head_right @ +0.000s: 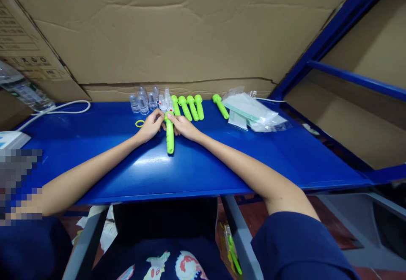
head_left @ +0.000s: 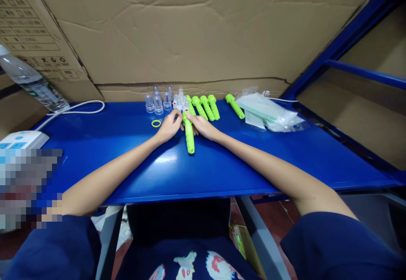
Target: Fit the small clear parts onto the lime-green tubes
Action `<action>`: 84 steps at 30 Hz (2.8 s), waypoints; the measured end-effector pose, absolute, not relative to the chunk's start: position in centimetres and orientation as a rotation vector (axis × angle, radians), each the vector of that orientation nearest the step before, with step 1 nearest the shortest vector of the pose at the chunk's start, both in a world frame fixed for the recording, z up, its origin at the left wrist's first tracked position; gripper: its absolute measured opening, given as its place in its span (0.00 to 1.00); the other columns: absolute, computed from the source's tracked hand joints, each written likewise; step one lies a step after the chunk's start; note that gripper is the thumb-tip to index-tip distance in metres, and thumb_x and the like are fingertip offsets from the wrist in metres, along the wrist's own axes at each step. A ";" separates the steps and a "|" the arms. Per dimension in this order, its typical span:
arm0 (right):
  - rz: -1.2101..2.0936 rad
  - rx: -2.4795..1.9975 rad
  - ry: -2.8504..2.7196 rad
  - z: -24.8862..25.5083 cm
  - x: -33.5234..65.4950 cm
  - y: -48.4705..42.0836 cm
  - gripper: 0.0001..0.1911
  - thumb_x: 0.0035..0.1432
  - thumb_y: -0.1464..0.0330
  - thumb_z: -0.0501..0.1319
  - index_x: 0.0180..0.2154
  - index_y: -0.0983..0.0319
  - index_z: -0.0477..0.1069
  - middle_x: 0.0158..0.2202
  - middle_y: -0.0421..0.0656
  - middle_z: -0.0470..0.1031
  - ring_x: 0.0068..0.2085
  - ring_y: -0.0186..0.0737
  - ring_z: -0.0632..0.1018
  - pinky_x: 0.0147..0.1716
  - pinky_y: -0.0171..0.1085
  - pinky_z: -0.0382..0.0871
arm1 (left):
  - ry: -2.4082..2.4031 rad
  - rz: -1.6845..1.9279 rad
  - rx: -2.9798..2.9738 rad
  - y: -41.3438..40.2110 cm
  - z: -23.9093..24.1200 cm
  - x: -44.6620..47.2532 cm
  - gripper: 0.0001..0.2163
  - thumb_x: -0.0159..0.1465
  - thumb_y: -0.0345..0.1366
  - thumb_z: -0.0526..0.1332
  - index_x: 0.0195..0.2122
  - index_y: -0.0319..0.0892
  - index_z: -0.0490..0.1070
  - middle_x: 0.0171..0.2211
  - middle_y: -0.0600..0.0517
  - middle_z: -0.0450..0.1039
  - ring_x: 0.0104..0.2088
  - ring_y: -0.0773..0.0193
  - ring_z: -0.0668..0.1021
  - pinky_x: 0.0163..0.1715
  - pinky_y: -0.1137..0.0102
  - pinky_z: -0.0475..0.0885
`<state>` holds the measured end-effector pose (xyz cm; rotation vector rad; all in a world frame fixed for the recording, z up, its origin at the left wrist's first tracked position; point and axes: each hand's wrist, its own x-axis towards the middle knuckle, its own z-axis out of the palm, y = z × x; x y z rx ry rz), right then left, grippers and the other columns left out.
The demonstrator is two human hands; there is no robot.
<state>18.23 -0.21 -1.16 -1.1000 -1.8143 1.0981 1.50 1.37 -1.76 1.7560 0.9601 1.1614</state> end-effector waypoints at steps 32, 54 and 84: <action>1.080 -1.135 -1.829 -0.9 18.1 -0.3 0.34 0.70 0.45 0.49 0.23 0.63 0.69 0.13 0.37 0.65 0.17 0.29 0.66 0.19 0.31 0.60 | 0.982 1.139 1.779 1.3 -1.7 1.5 0.10 0.71 0.34 0.55 0.31 0.44 0.61 0.18 0.59 0.69 0.21 0.67 0.76 0.30 0.73 0.70; 1.104 -1.074 -1.808 -1.8 18.4 0.5 0.41 0.60 0.33 0.44 0.23 0.61 0.70 0.13 0.40 0.65 0.16 0.32 0.64 0.17 0.33 0.59 | 0.819 1.125 1.727 0.9 -0.8 1.3 0.10 0.70 0.41 0.59 0.42 0.39 0.71 0.27 0.55 0.73 0.23 0.72 0.74 0.24 0.77 0.68; 1.181 -1.021 -1.691 -0.9 18.1 -0.4 0.21 0.64 0.51 0.63 0.31 0.62 0.68 0.23 0.38 0.75 0.18 0.29 0.70 0.18 0.31 0.65 | 0.928 1.242 1.491 1.1 -0.2 1.3 0.10 0.68 0.41 0.64 0.33 0.40 0.69 0.22 0.58 0.69 0.21 0.74 0.74 0.17 0.81 0.62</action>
